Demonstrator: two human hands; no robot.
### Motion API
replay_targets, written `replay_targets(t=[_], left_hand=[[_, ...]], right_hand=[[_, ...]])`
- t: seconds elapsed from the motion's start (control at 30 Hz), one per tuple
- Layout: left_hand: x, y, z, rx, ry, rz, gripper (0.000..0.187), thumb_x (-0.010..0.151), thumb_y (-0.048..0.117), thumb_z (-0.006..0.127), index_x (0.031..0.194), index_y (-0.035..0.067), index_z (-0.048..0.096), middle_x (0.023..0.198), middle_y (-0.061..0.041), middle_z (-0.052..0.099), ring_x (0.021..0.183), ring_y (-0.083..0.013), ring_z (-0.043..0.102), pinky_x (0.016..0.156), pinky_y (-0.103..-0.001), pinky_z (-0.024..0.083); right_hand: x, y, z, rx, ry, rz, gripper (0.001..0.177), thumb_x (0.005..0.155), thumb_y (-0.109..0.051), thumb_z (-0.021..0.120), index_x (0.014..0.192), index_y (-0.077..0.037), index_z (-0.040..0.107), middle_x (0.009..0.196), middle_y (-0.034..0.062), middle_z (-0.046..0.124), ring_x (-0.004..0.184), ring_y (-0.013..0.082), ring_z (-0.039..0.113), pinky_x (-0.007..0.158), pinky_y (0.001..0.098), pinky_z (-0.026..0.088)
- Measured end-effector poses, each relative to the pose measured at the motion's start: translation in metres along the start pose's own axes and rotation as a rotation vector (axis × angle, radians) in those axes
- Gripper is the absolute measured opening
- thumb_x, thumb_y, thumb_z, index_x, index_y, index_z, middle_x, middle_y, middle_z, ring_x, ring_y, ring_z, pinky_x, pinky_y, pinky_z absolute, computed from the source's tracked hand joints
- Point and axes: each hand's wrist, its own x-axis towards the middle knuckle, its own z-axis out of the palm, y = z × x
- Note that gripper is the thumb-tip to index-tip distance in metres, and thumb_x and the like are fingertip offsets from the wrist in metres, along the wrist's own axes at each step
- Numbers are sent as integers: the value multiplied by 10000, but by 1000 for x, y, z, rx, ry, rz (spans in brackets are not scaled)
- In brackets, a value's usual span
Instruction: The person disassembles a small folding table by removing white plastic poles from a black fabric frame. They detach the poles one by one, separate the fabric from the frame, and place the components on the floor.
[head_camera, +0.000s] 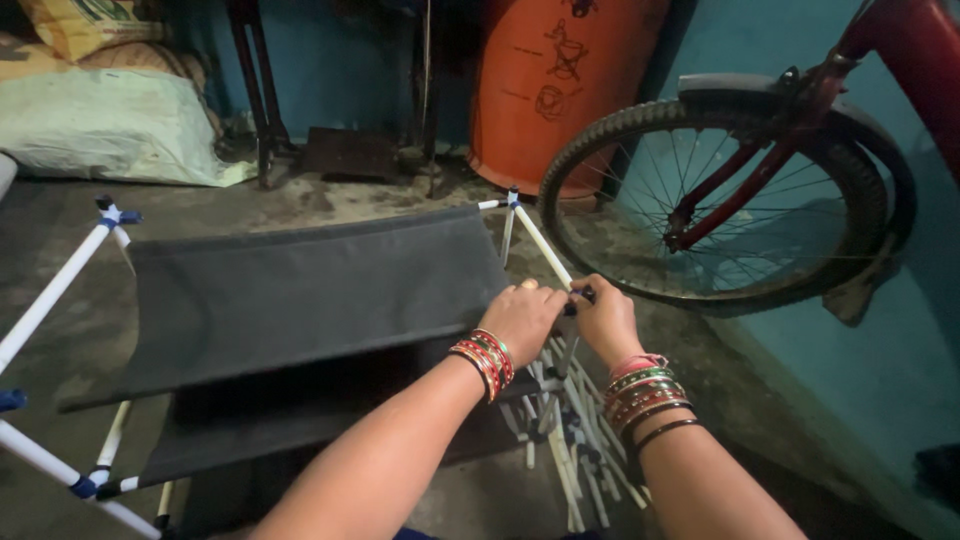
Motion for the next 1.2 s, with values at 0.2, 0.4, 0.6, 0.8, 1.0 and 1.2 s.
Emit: replay_targets(t=[0.2,0.4,0.6,0.8,1.0,1.2], left_hand=[[5,-10,9,-37,-210,-174,177,952,252,607,889,117,702,839,-170,709,881,-380,686,820,-497,525],[3,-28,19,-230,-277,-250,263,1000,301,554,892,103,688,840,-196,721,869,-434,681,791,-565,515],[-22,-49,3,-175,-378,-268,251,1011,311,537,1006,125,705,894,-197,736,895,-415,699,802,-557,528],[-51,-53,-11,-83,-542,-176,274,963,355,614,1090,134,714,947,-222,722,930,-443,684,854,-545,539],[-40,-81,-3,-96,-398,-123,176,823,148,673,971,79,739,1014,-166,727,1038,-384,670,922,-507,538],[17,-157,14,99,-197,-173,108,892,188,675,945,108,723,994,-94,698,1041,-323,640,882,-469,521]], right_hand=[[0,4,0,-18,-18,7,266,866,-183,761,1125,-131,735,980,200,751,964,381,724,844,438,551],[1,9,6,19,-15,-42,249,869,-175,757,1112,-124,736,997,193,754,973,368,727,843,432,553],[3,0,-12,24,-68,110,239,886,-168,738,1125,-157,738,980,167,772,949,325,753,854,409,558],[-2,-24,-20,-73,-130,219,268,911,-240,671,1170,-183,712,1031,166,760,1009,348,721,884,439,541],[36,-36,-13,-252,-227,51,331,860,-213,643,1167,-162,755,1195,158,704,1059,353,707,948,437,551],[120,-26,56,-302,-171,-159,417,854,-254,659,1226,-67,688,1225,232,670,1157,410,632,990,477,501]])
